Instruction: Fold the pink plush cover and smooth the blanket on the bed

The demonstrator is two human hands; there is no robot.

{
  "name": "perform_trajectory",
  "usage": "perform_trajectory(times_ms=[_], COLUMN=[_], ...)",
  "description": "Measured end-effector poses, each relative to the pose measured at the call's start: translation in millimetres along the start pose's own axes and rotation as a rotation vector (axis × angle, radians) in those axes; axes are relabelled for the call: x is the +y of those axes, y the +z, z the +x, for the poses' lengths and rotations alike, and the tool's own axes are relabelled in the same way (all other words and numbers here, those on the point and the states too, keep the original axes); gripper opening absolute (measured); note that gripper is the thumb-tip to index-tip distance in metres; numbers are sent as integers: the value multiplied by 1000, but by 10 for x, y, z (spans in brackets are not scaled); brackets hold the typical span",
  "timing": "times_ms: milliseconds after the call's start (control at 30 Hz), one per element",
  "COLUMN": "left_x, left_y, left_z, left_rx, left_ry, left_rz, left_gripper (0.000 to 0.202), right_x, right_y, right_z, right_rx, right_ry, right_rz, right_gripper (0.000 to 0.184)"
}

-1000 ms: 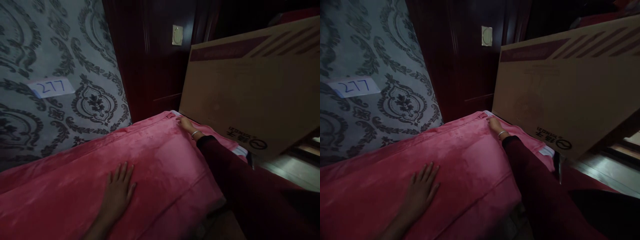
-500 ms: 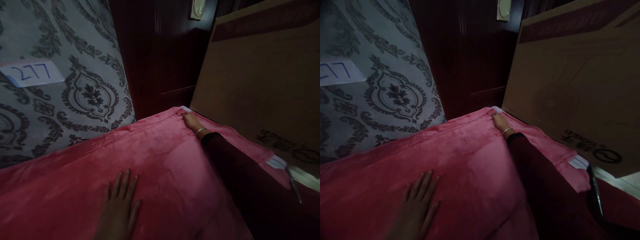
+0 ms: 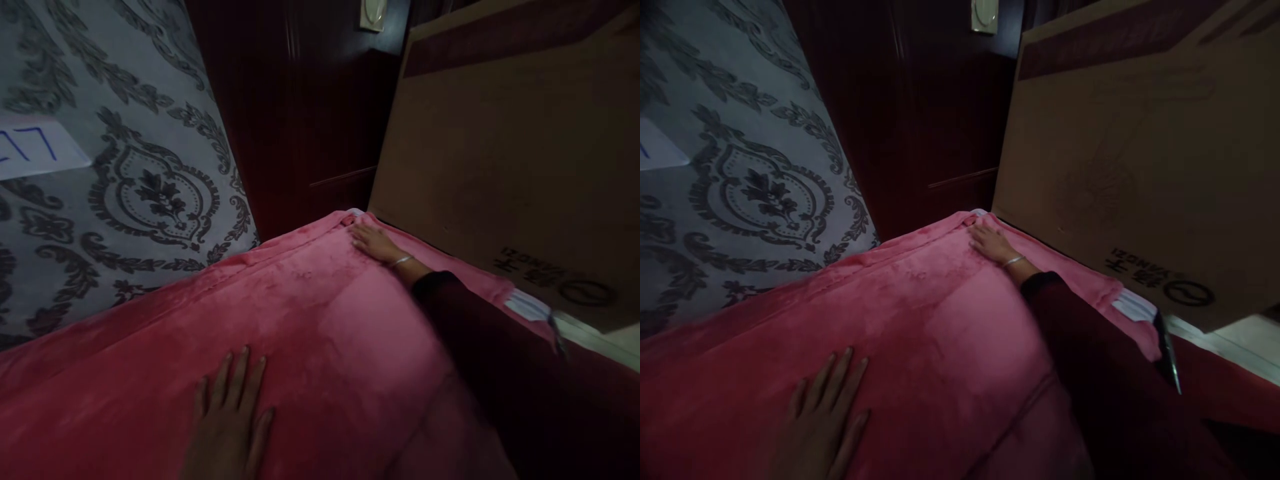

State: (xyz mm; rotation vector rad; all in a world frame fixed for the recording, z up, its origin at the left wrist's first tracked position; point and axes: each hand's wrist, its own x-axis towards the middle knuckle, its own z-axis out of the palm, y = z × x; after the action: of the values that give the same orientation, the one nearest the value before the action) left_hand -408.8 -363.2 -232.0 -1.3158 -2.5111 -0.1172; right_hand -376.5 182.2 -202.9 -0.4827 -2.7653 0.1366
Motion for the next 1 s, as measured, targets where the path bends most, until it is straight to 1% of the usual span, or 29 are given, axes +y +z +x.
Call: perform_trajectory(times_ms=[33,100,167,200,267,333,400,467,567,633,700,800,833,933,1000], left_x=[5,11,16,19,26,36,47,61,85,99,108,121,127,155,170], left_y=[0,-4,-22,-35,-64,-95,-125,-158,-218,-258,-291,-318,-324,-353,-381], left_z=[9,30,54,67,94,122,150,177,211,225,232,236,238,253,264], left_rx=[-3,0,2,2,2,-1,-5,-7,-11,-28,-50,-47,-40,-61,-94], left_ry=[-8,-16,-8,-3,2,-3,-6,-2,3,4,6,10,9,-4,-12], left_rz=[-3,-2,2,4,8,12,16,22,35,36,32,41,51,81,80], left_gripper=[62,62,61,61,61,63,64,64,65,64,62,61,60,60,59], right_x=[99,312,471,503,453,299,148,85,138,170,149,93,97,192,279], right_y=[-47,-159,-278,-331,-399,-412,-403,-431,-581,-693,-758,-754,-740,-723,-742], right_z=[-126,-359,-546,-626,-788,-985,-1218,-1445,-1684,-1776,-1860,-2045,-2120,-2330,-2433], right_rx=[-63,-154,-166,-149,-96,-76,-107,-141,-158,-153,-124,-91,-86,-41,-12], right_ry=[11,94,212,268,327,271,188,197,285,354,398,429,466,608,616], right_rz=[-11,-17,-48,-77,-143,-178,-165,-142,-142,-165,-182,-168,-167,-187,-188], right_gripper=[59,60,58,57,55,55,59,62,60,58,56,56,57,56,53])
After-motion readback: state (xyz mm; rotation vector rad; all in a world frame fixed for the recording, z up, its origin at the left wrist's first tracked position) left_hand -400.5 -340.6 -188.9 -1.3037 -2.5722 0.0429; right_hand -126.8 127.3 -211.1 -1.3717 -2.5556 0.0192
